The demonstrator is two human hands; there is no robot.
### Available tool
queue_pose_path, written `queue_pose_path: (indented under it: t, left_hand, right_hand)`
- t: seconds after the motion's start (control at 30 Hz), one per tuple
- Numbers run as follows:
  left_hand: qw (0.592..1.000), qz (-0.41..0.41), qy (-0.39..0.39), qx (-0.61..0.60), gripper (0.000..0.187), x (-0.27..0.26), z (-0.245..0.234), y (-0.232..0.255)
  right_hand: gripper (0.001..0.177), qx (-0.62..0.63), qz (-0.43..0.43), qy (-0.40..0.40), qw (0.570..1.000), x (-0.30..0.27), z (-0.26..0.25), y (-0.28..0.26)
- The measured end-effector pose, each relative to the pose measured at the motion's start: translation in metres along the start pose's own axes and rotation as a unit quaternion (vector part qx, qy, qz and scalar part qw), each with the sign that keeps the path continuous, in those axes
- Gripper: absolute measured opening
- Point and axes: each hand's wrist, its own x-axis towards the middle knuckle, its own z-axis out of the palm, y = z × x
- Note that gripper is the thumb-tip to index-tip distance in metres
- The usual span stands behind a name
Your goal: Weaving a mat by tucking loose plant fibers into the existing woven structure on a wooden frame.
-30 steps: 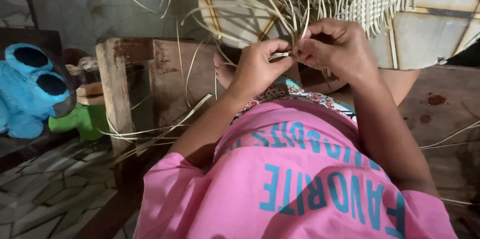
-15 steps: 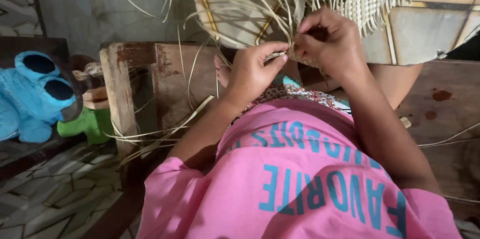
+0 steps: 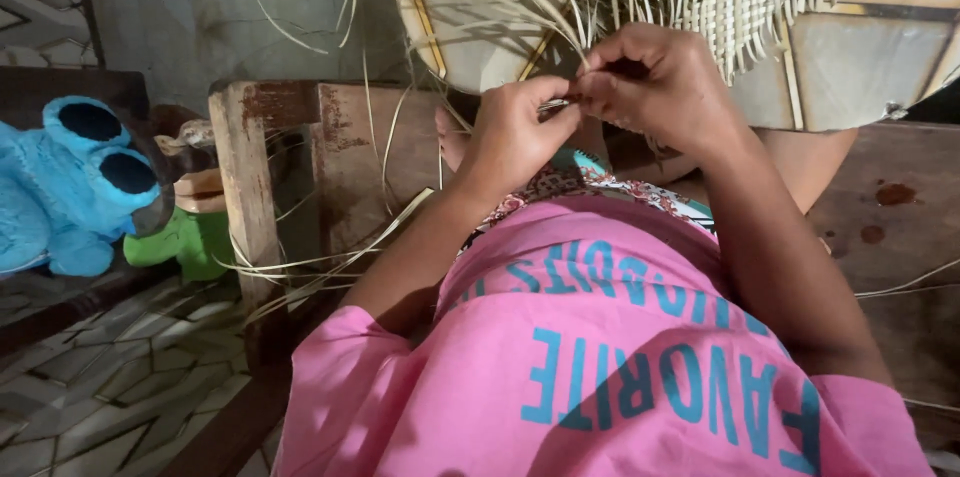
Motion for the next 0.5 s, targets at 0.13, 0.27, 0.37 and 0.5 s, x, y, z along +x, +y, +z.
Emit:
queue_pose_path:
  t: [0.13,0.27,0.37,0.5]
  left_hand:
    - [1.000,0.002,-0.006,0.016,0.011,0.004,0.002,-0.002]
    - [0.999,-0.031,-0.023,0.030,0.010,0.007,0.006,-0.012]
    - [0.999,-0.019,-0.034,0.008,0.013,0.010,0.001,-0.007]
    - [0.999,-0.032,-0.041,0.004,0.017,0.014,0.004,-0.019]
  right_hand:
    - [0.005,0.100,0.091,0.037,0.990,-0.001,0.008,0.011]
    - [0.008,0.109,0.083,0.058,0.989,-0.002,0.010,0.007]
    - [0.012,0.085,0.049,0.077,0.992,-0.002,0.014,0.006]
    - [0.010,0.074,0.091,0.095,0.988,-0.001,0.018,0.013]
